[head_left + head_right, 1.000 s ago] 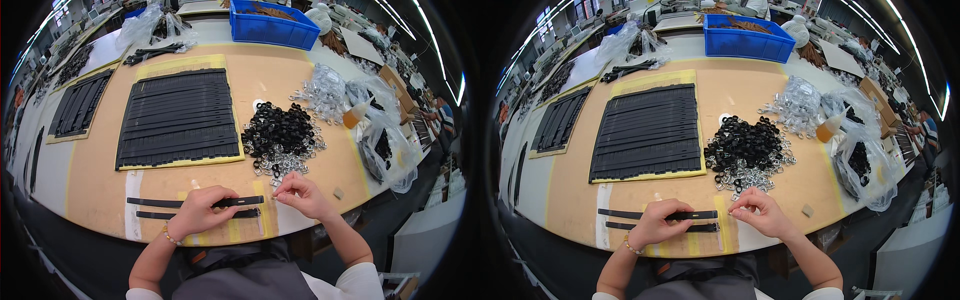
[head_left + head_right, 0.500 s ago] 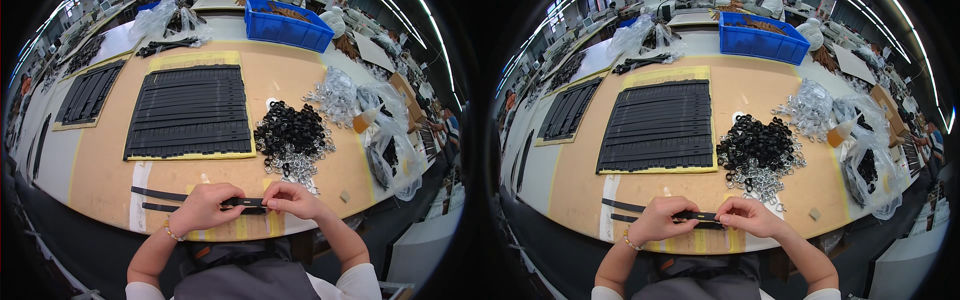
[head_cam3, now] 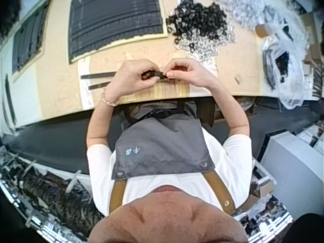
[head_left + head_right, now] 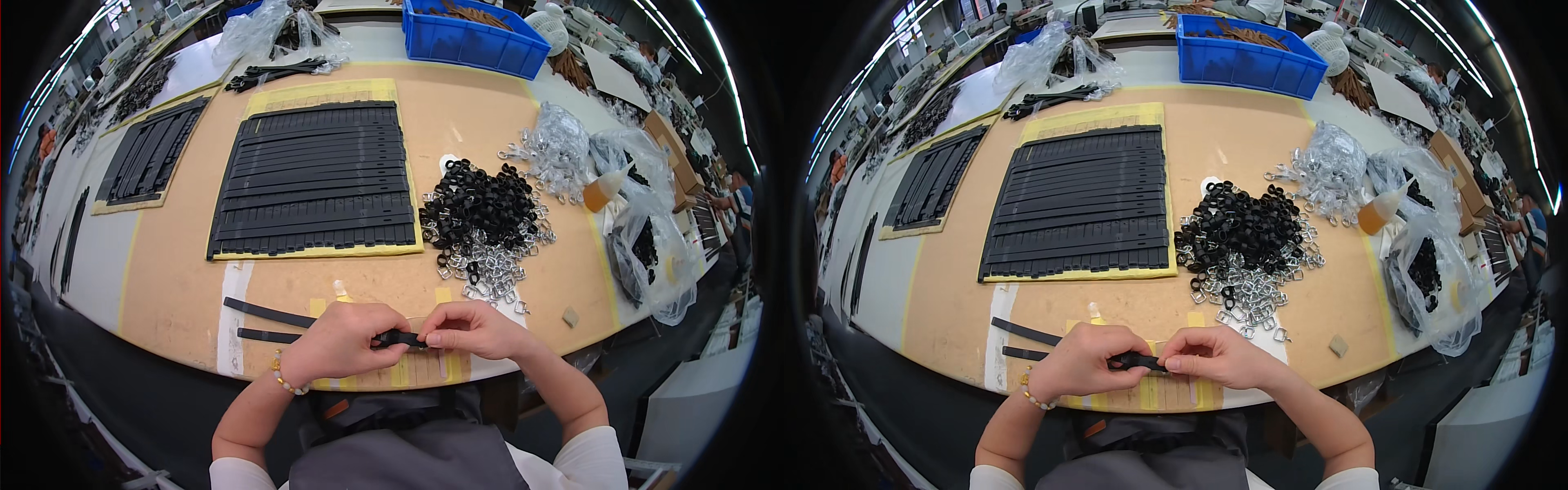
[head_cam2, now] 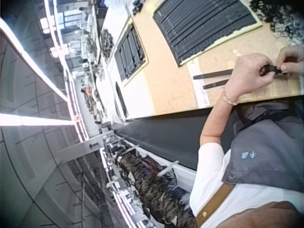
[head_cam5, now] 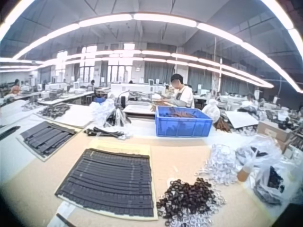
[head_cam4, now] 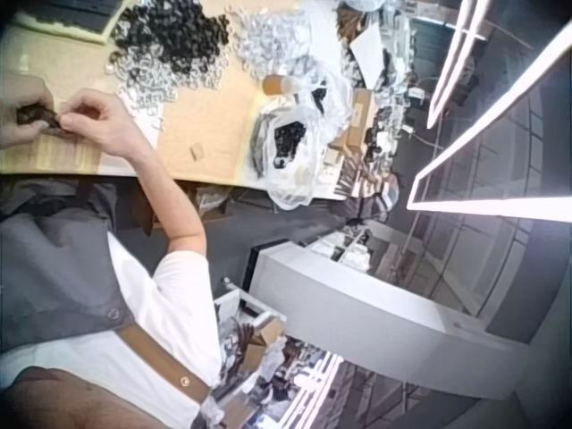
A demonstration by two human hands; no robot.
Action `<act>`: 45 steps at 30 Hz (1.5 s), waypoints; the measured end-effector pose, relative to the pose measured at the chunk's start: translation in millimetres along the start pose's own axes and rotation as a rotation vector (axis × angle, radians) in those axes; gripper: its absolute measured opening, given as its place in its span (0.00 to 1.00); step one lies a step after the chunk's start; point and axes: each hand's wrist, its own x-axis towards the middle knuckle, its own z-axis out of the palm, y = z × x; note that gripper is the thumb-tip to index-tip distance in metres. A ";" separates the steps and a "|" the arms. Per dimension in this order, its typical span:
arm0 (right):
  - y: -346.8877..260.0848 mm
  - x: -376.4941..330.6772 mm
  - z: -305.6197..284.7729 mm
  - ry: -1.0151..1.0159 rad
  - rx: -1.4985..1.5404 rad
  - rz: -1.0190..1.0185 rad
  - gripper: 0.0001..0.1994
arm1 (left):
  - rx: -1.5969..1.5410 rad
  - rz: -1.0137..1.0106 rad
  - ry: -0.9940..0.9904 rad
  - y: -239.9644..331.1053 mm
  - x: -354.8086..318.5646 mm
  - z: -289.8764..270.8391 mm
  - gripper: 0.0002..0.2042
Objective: The person assembles small straps with metal buckles and rings on a workshop table, using a glue dispenser to secure the components.
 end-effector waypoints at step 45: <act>7.5 23.1 2.6 0.094 0.153 0.022 0.15 | 0.028 0.052 0.049 -4.9 0.4 10.2 0.13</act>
